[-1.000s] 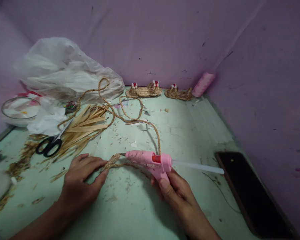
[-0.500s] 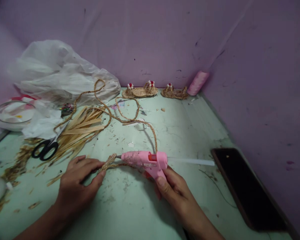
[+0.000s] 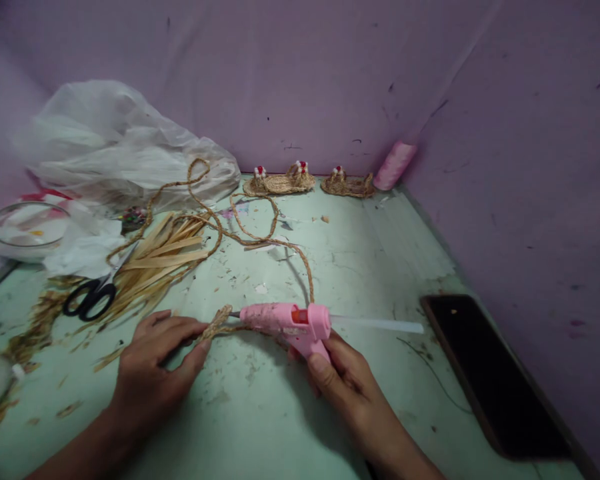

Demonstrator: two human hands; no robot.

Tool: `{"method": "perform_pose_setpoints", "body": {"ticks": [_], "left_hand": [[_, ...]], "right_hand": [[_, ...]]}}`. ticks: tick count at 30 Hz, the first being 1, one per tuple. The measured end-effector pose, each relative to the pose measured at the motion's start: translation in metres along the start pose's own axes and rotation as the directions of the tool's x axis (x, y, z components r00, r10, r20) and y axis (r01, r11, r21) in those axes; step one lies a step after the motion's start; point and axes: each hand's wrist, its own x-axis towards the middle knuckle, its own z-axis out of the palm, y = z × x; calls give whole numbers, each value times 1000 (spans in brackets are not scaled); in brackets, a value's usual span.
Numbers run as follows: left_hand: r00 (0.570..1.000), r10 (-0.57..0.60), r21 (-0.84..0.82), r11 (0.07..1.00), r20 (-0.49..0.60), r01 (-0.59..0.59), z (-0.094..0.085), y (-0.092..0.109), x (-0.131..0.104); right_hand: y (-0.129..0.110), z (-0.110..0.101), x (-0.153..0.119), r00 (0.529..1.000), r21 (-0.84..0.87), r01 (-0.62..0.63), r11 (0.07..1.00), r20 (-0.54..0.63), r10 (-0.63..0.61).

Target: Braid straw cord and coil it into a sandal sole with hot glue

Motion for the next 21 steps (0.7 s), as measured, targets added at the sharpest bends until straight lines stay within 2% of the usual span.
{"method": "perform_pose_setpoints", "body": {"ticks": [7, 11, 15, 18, 21], "left_hand": [[1000, 6, -5, 1000, -3, -6, 1, -1, -1], [999, 48, -10, 999, 19, -48, 0, 0, -1], [996, 79, -20, 997, 35, -79, -3, 2, -1], [995, 86, -24, 996, 53, -85, -3, 3, -1], [994, 89, -13, 996, 69, -88, -5, 5, -1]], "right_hand": [[-1, 3, 2, 999, 5, 19, 1000, -40, -18], [-4, 5, 2, 997, 12, -5, 1000, -71, 5], [-13, -5, 5, 985, 69, -45, 997, -162, 56], [-20, -25, 17, 934, 131, -51, 990, -344, 94], [-20, -47, 38, 855, 234, -121, 965, -469, 221]]}}
